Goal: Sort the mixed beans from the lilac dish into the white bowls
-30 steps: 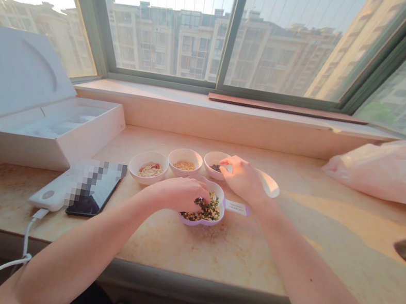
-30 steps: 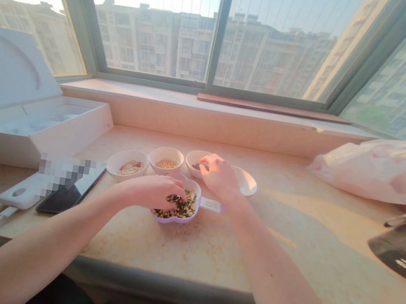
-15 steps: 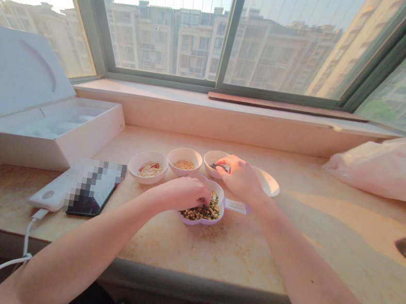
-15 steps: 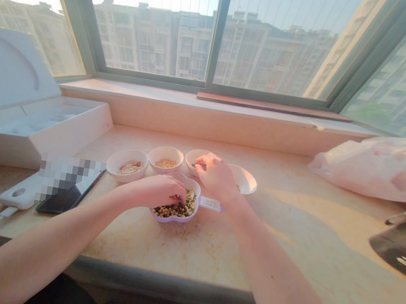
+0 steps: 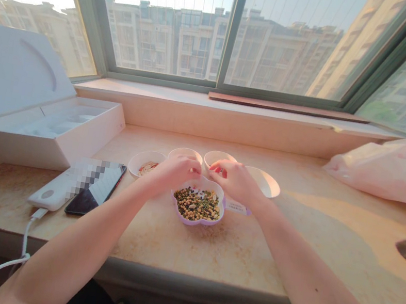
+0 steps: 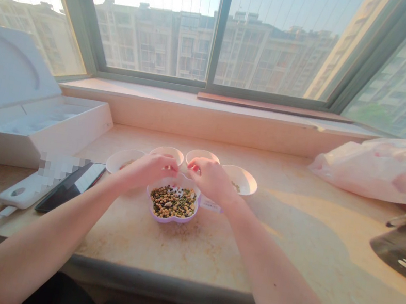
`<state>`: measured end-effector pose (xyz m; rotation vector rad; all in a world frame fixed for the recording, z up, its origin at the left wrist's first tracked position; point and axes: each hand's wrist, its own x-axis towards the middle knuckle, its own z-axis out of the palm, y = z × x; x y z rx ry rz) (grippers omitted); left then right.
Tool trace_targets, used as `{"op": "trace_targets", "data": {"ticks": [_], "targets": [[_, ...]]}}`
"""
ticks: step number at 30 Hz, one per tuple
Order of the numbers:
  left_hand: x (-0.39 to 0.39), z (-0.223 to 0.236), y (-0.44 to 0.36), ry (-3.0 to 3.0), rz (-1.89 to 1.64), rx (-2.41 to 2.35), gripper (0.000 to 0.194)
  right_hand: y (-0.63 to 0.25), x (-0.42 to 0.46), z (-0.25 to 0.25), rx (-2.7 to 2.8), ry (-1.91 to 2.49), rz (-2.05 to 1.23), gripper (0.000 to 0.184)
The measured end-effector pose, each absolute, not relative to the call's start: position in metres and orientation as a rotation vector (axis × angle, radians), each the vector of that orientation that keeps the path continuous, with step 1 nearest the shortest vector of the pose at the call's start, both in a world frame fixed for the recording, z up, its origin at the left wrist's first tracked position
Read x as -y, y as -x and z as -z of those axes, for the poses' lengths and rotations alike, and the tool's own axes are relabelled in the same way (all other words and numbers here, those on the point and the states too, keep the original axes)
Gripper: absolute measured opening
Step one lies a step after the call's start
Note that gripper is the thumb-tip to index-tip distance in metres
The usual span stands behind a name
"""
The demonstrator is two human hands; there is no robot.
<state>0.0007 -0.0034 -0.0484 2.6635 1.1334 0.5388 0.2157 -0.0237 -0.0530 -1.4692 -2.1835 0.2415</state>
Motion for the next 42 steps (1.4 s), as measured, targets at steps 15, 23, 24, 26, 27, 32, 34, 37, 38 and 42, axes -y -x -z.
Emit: {"op": "trace_targets", "data": {"ticks": [15, 23, 24, 26, 27, 32, 34, 37, 38, 42], "targets": [[-0.013, 0.058, 0.012, -2.654, -0.495, -1.625, 0.032, -0.198, 0.032, 0.07, 2.598, 1.344, -0.483, 0.033], [-0.01, 0.058, 0.01, -2.688, -0.477, -1.574, 0.03, -0.198, 0.032, 0.072, 2.641, 1.355, -0.508, 0.027], [-0.01, 0.058, 0.01, -2.685, -0.476, -1.577, 0.03, -0.198, 0.032, 0.072, 2.641, 1.362, -0.515, 0.026], [-0.009, 0.057, 0.009, -2.688, -0.482, -1.58, 0.029, -0.198, 0.033, 0.074, 2.645, 1.369, -0.524, 0.027], [-0.009, 0.057, 0.009, -2.694, -0.482, -1.579, 0.029, -0.198, 0.033, 0.074, 2.65, 1.364, -0.524, 0.026], [-0.01, 0.059, 0.01, -2.695, -0.526, -1.554, 0.028, -0.199, 0.032, 0.071, 2.52, 1.238, -0.575, 0.022], [-0.011, 0.059, 0.01, -2.678, -0.579, -1.527, 0.028, -0.202, 0.029, 0.067, 2.377, 1.198, -0.571, 0.019], [-0.01, 0.057, 0.008, -2.662, -0.618, -1.479, 0.028, -0.21, 0.022, 0.061, 2.155, 1.241, -0.487, 0.012], [-0.008, 0.055, 0.007, -2.669, -0.622, -1.449, 0.028, -0.213, 0.02, 0.06, 2.084, 1.272, -0.456, 0.01], [0.001, 0.051, 0.0, -2.753, -0.611, -1.198, 0.026, -0.225, 0.009, 0.062, 1.887, 1.382, -0.361, 0.01]]}}
